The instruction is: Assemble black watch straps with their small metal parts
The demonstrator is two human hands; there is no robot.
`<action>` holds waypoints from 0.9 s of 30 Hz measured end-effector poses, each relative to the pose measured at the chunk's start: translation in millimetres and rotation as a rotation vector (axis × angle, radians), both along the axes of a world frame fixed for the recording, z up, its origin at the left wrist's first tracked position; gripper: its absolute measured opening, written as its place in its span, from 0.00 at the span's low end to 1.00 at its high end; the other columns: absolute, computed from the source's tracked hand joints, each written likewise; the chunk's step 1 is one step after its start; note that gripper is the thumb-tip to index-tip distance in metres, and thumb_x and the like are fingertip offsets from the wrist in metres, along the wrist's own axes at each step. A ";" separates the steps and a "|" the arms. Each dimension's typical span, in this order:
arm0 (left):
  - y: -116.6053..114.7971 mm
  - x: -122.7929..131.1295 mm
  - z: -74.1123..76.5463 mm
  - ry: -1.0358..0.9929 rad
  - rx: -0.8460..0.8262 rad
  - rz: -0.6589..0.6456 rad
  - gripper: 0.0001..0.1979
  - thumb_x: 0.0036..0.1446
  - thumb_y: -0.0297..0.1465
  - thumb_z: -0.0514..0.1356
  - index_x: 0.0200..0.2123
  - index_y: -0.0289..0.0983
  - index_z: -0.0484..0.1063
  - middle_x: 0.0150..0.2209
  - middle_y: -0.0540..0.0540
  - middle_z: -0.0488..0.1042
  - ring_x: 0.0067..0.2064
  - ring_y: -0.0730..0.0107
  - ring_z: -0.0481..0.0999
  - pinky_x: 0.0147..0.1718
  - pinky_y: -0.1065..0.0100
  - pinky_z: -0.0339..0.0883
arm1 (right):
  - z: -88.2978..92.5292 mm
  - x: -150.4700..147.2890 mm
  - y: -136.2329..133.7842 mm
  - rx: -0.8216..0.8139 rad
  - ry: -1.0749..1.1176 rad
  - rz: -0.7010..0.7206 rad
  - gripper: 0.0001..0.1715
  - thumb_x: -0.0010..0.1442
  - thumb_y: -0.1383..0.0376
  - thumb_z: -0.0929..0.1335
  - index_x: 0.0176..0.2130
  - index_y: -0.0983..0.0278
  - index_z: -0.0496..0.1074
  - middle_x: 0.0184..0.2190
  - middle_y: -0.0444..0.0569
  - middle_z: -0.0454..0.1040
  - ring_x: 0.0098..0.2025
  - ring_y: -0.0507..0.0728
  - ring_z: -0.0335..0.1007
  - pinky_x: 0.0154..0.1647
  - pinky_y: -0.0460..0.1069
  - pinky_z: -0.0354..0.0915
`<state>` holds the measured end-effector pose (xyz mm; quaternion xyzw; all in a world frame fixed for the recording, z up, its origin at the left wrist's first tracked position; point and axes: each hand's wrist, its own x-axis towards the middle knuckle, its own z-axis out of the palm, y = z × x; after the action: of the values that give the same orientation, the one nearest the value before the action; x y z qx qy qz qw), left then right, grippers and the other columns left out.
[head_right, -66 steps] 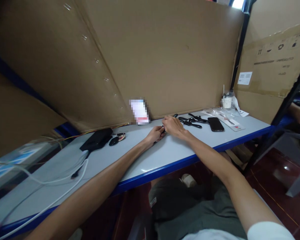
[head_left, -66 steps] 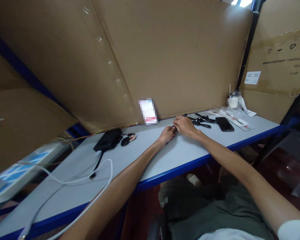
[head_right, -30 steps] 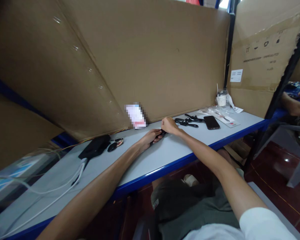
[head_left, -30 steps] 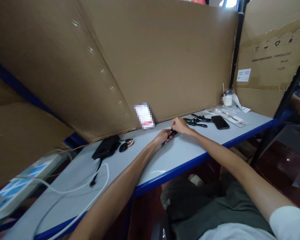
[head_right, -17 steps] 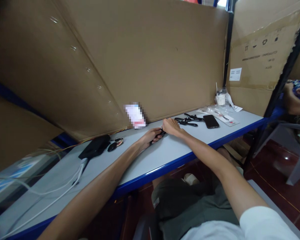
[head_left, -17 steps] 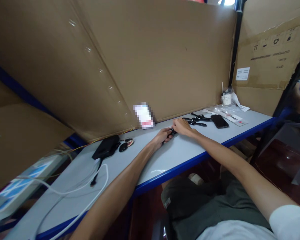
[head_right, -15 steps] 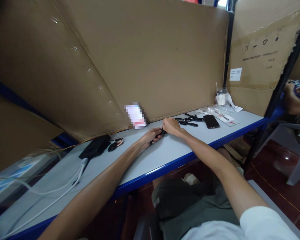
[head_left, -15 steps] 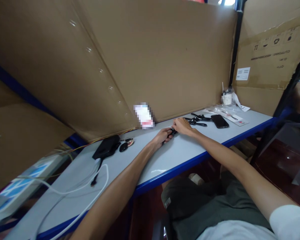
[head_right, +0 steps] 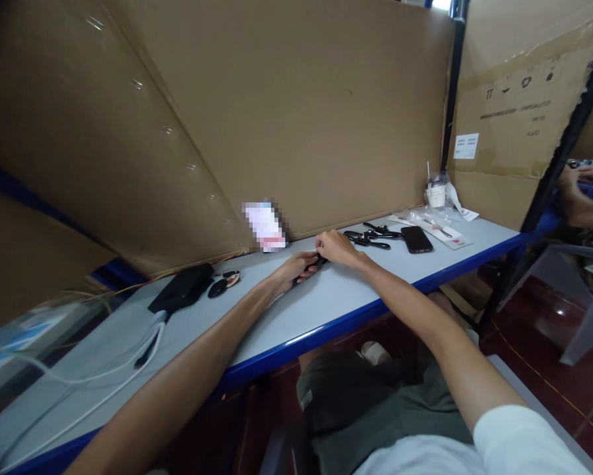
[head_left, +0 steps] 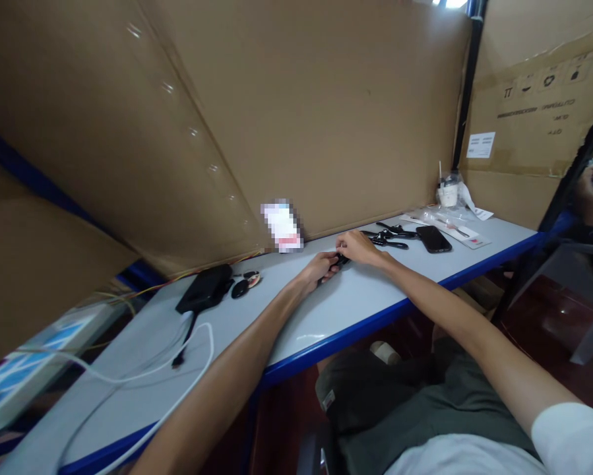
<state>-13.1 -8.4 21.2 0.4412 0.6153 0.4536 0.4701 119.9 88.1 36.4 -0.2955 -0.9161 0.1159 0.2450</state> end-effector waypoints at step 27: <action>4.0 -6.4 -4.6 0.023 0.003 -0.055 0.04 0.61 0.23 0.56 0.35 0.37 0.64 0.20 0.57 0.59 0.15 0.81 0.51 0.14 0.77 0.39 | 12.6 10.6 -15.4 0.102 -0.077 -0.078 0.21 0.73 0.55 0.66 0.45 0.63 0.86 0.41 0.56 0.84 0.40 0.57 0.76 0.35 0.48 0.53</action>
<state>-19.5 -4.4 16.5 0.4638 0.6077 0.4364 0.4745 130.5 72.8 48.9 -0.3223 -0.9173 0.0482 0.2286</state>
